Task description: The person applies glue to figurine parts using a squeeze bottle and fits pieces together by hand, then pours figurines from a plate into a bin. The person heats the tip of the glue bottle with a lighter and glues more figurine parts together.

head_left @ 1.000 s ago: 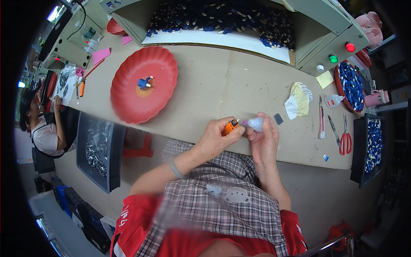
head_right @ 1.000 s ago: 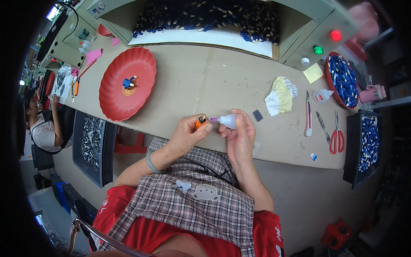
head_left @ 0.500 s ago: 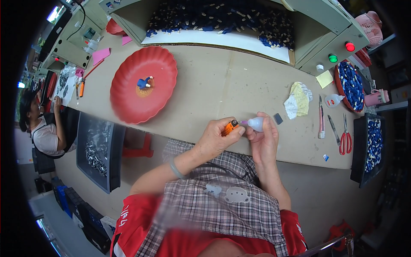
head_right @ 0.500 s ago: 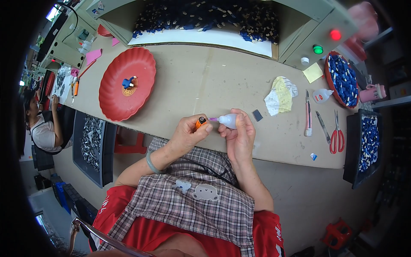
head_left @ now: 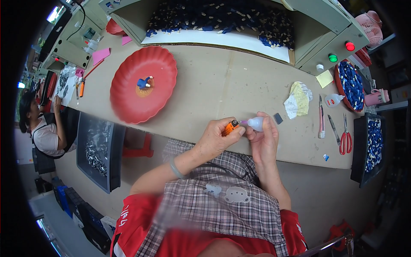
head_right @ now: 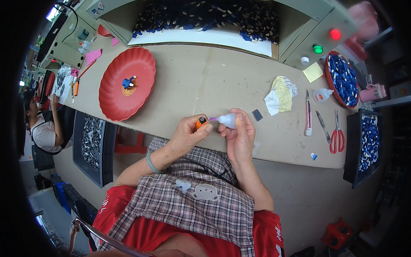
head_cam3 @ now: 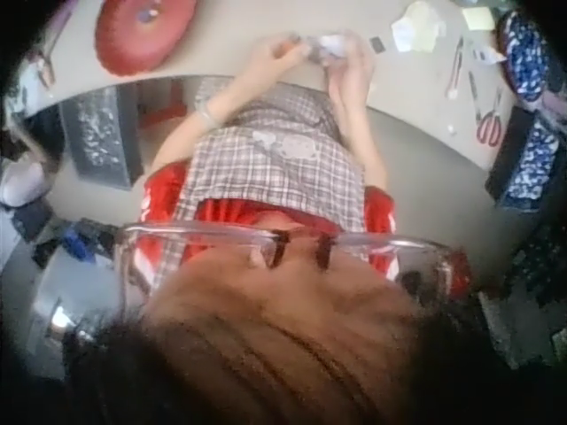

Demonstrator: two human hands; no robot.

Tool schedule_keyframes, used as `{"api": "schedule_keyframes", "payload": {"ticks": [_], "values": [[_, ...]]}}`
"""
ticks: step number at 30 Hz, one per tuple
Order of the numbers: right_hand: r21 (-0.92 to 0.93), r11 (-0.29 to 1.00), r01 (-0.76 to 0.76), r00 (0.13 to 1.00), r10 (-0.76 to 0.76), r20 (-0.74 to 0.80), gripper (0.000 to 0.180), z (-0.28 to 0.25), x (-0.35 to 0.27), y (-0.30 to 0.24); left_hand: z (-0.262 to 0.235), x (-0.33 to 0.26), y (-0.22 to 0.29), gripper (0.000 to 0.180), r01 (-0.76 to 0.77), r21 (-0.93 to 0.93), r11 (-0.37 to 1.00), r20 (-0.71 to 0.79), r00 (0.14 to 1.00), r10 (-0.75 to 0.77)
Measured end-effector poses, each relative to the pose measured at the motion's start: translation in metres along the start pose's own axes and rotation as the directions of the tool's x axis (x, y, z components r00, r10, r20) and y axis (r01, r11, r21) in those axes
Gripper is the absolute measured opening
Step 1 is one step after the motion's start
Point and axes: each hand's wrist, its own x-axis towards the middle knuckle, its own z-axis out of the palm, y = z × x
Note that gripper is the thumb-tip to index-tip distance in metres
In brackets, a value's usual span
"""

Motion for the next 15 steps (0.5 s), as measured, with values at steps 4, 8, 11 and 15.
{"api": "schedule_keyframes", "payload": {"ticks": [4, 8, 11, 15], "values": [[0.002, 1.000, -0.005, 1.000, 0.005, -0.008, 0.027, 0.0005, -0.0006, -0.0006, -0.0003, 0.0000, -0.0003, 0.027, 0.022, -0.001, 1.000, 0.012, 1.000, -0.022], [-0.011, 1.000, 0.005, 1.000, -0.005, -0.002, 0.027, 0.0005, -0.0004, -0.0001, 0.0001, 0.0003, -0.0010, 0.026, 0.010, -0.009, 1.000, 0.013, 1.000, -0.009], [-0.013, 1.000, -0.003, 1.000, 0.003, -0.022, 0.027, 0.0015, -0.0007, -0.0003, 0.0015, 0.0001, 0.0007, 0.026, 0.012, -0.019, 1.000, 0.007, 1.000, -0.012], [-0.011, 1.000, -0.002, 1.000, 0.002, -0.019, 0.026, 0.0019, -0.0004, -0.0007, -0.0005, 0.0004, -0.0012, 0.025, 0.033, -0.015, 0.999, 0.021, 0.999, -0.032]]}}
